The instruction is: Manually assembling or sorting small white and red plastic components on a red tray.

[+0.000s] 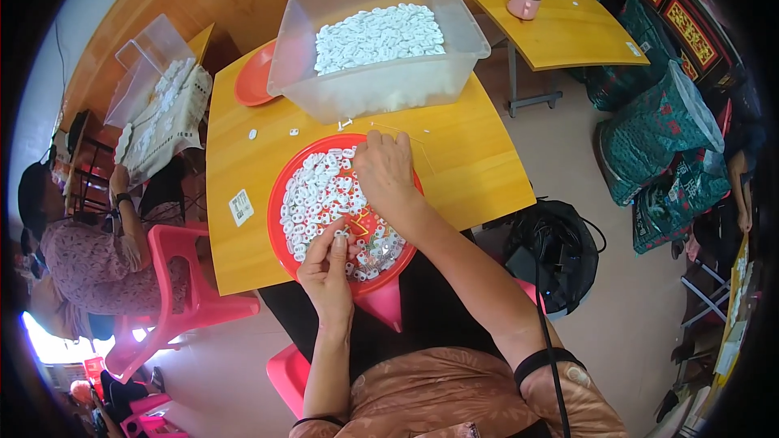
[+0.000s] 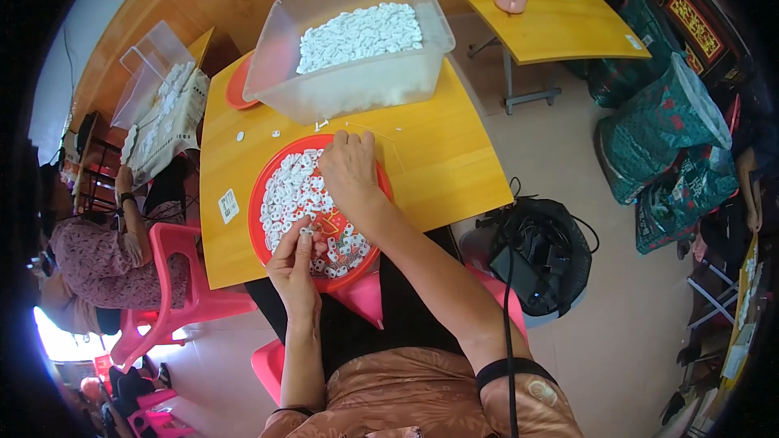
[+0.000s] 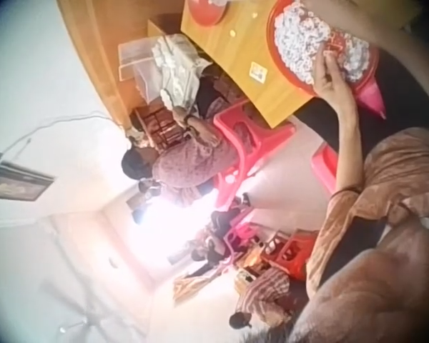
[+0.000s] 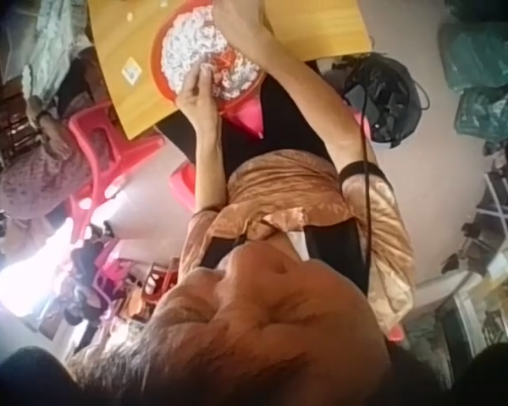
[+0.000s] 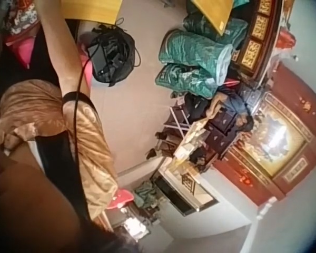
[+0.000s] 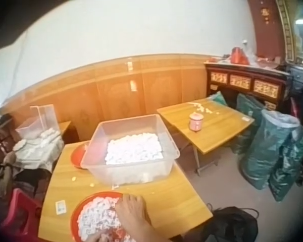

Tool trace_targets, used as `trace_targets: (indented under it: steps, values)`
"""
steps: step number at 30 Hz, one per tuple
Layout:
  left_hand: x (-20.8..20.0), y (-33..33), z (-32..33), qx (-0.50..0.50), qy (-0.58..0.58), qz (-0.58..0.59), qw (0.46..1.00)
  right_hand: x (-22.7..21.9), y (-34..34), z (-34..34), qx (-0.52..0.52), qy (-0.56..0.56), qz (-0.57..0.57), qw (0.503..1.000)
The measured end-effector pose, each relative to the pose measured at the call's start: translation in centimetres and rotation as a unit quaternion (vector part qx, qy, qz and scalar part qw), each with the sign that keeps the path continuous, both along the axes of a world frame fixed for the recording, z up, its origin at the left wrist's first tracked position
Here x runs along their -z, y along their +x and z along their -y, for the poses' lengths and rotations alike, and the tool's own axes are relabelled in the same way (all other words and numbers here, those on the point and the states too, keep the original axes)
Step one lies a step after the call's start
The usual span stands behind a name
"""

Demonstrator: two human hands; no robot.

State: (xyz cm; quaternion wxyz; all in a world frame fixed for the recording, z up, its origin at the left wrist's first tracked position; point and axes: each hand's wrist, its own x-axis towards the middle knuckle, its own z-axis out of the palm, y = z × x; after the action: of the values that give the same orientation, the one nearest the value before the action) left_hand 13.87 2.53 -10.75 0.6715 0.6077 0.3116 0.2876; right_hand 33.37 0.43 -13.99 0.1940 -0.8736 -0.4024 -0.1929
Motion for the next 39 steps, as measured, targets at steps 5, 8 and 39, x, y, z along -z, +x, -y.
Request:
trace_targets:
  steps: [5, 8, 39]
  values:
    - [-0.3, -0.2, -0.3, 0.009, -0.019, 0.013, 1.000, 0.2, -0.3, -1.4, 0.013, -0.099, -0.034, 0.994]
    - [-0.8, -0.3, -0.5, 0.007, -0.058, 0.028, 0.998, 0.1, -0.8, -0.3, 0.019, -0.052, -0.043, 0.998]
    - [-2.1, -1.4, -0.6, 0.058, -0.250, 0.153, 0.954, -5.1, -7.9, 6.9, -0.109, 0.403, -0.770, 0.483]
